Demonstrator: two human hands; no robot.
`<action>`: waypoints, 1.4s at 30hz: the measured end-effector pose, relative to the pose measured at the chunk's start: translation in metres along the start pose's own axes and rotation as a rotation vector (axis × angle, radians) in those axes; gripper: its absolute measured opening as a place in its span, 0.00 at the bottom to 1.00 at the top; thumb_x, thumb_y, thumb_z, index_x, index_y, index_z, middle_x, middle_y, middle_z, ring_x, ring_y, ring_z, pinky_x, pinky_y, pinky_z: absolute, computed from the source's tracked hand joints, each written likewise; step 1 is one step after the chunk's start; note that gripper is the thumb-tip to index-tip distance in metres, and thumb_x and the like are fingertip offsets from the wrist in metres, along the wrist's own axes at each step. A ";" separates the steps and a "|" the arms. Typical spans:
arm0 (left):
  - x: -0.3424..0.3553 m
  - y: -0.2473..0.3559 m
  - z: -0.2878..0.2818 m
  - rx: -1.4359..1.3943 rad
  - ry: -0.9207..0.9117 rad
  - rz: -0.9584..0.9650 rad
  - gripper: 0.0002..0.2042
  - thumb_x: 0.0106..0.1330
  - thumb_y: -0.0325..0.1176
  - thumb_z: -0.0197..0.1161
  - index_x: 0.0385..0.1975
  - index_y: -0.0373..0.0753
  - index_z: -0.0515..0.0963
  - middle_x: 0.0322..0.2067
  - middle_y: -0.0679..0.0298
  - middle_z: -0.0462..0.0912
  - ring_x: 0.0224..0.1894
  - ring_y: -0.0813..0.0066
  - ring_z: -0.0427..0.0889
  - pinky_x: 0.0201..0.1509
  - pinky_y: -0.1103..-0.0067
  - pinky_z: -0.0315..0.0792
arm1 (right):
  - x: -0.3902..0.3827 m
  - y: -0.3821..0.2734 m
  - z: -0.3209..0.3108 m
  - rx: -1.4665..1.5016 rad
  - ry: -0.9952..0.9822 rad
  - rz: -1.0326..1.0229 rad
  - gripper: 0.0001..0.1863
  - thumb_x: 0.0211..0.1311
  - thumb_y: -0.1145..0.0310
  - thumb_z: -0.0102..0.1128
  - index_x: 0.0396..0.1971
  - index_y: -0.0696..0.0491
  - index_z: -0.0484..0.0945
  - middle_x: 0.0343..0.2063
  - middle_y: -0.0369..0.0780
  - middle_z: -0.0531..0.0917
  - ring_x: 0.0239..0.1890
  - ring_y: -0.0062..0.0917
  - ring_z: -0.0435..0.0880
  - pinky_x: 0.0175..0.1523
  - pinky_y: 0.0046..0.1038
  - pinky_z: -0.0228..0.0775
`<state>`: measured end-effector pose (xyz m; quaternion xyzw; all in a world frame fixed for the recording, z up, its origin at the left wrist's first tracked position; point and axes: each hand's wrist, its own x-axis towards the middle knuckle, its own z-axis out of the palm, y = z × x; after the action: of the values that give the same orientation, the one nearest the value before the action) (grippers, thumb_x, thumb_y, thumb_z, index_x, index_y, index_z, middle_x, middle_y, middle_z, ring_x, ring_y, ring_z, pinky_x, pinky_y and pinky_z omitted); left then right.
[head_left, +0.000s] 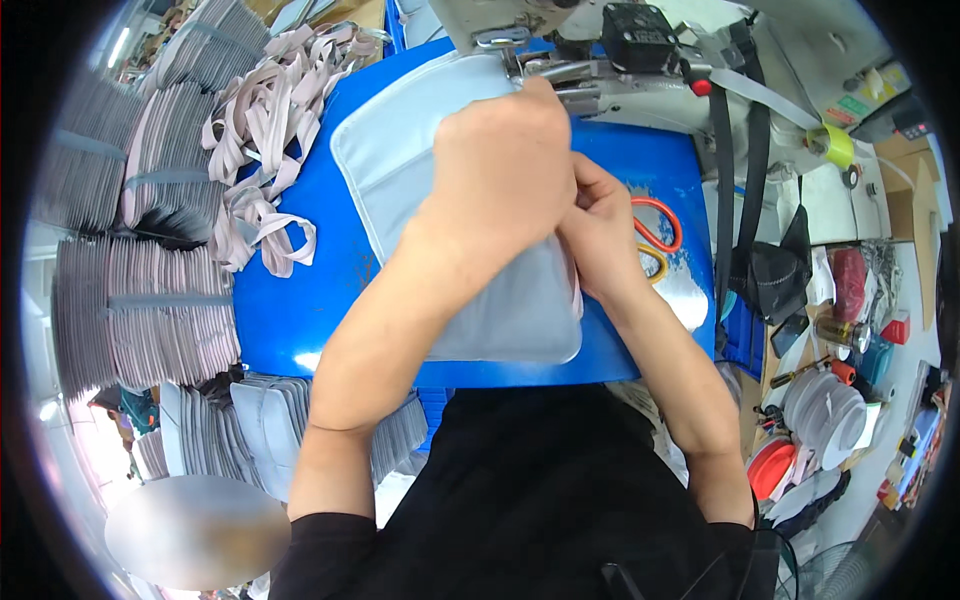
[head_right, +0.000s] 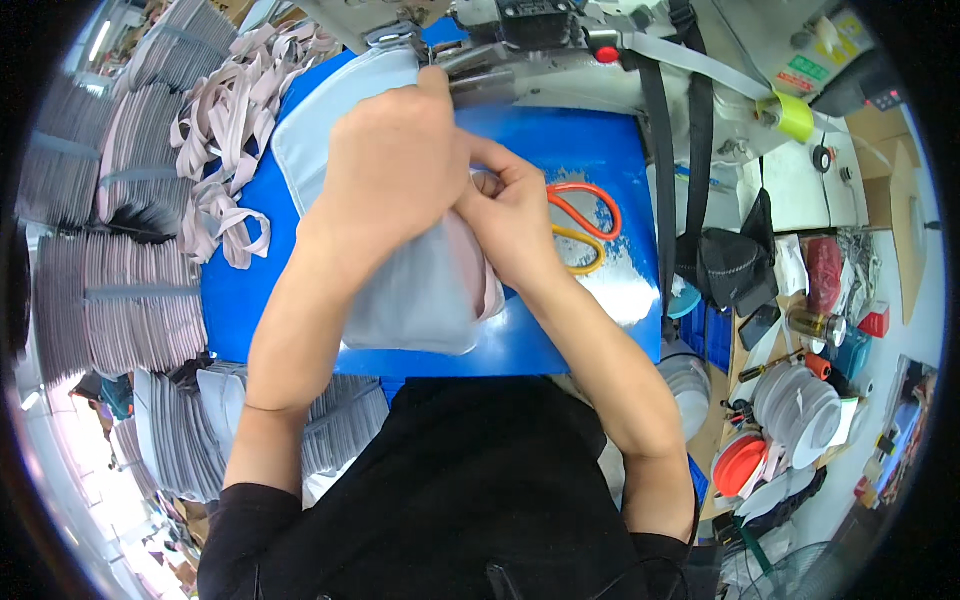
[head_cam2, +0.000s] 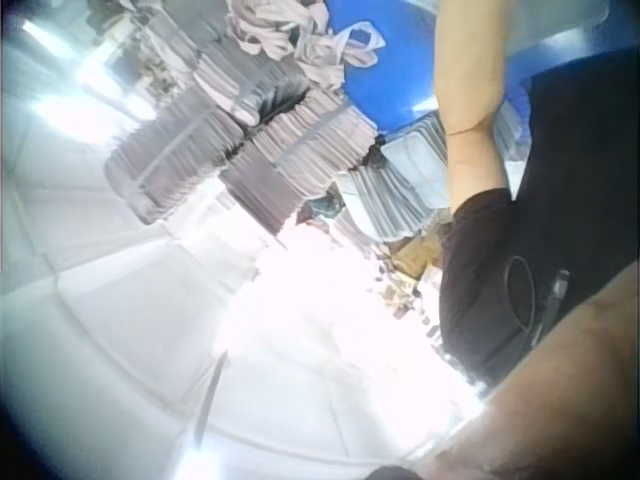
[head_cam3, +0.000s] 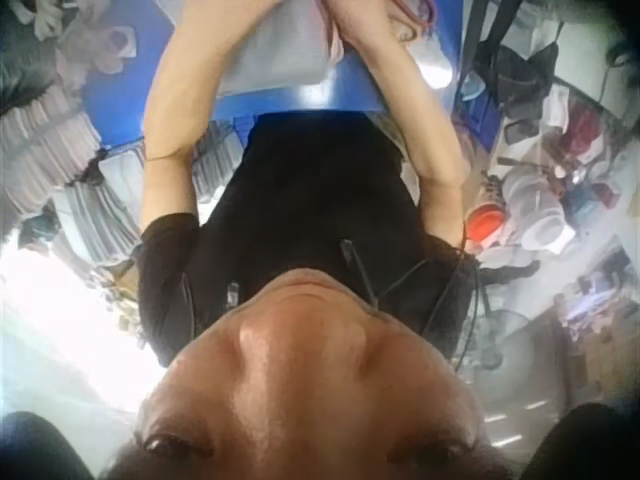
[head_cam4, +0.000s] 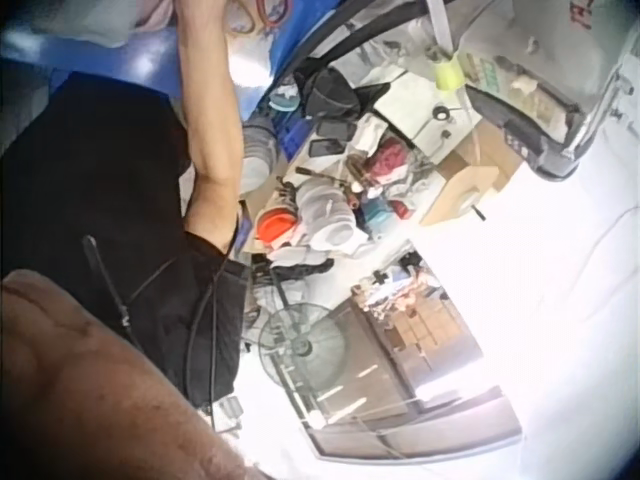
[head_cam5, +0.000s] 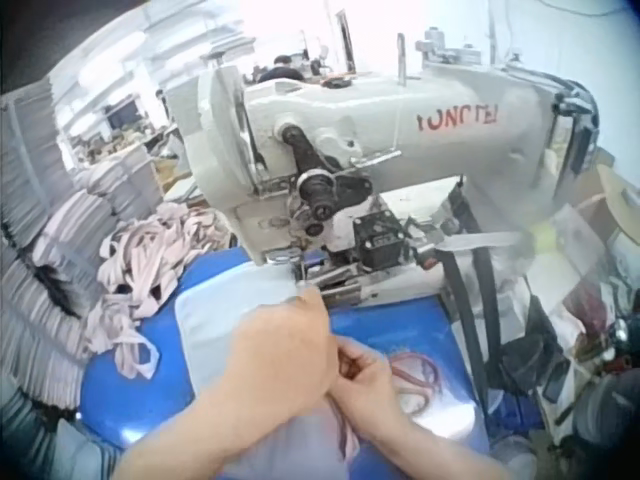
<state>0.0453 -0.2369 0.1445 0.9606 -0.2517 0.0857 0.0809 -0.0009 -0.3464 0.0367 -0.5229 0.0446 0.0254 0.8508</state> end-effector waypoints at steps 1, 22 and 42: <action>-0.003 0.000 0.003 -0.090 -0.005 -0.057 0.19 0.56 0.32 0.69 0.46 0.32 0.80 0.38 0.49 0.87 0.37 0.46 0.89 0.40 0.62 0.82 | -0.009 0.005 -0.005 -0.040 0.002 -0.043 0.17 0.65 0.81 0.65 0.54 0.61 0.84 0.48 0.41 0.85 0.43 0.19 0.85 0.48 0.23 0.79; -0.076 -0.020 0.004 -0.134 0.304 0.571 0.14 0.48 0.26 0.70 0.37 0.35 0.84 0.47 0.63 0.89 0.40 0.69 0.84 0.36 0.75 0.79 | -0.051 -0.013 0.007 0.167 0.040 0.077 0.11 0.73 0.74 0.62 0.50 0.59 0.85 0.33 0.34 0.88 0.32 0.12 0.85 0.36 0.20 0.85; -0.009 -0.098 0.000 0.100 0.226 0.416 0.32 0.52 0.21 0.69 0.62 0.48 0.79 0.47 0.61 0.82 0.41 0.59 0.84 0.41 0.67 0.80 | 0.049 -0.030 0.042 0.085 0.245 0.062 0.13 0.62 0.68 0.74 0.43 0.59 0.87 0.33 0.35 0.89 0.33 0.15 0.86 0.34 0.20 0.76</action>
<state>0.0867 -0.1483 0.1318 0.8753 -0.4289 0.2196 0.0416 0.0525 -0.3222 0.0771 -0.4839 0.1653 -0.0143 0.8592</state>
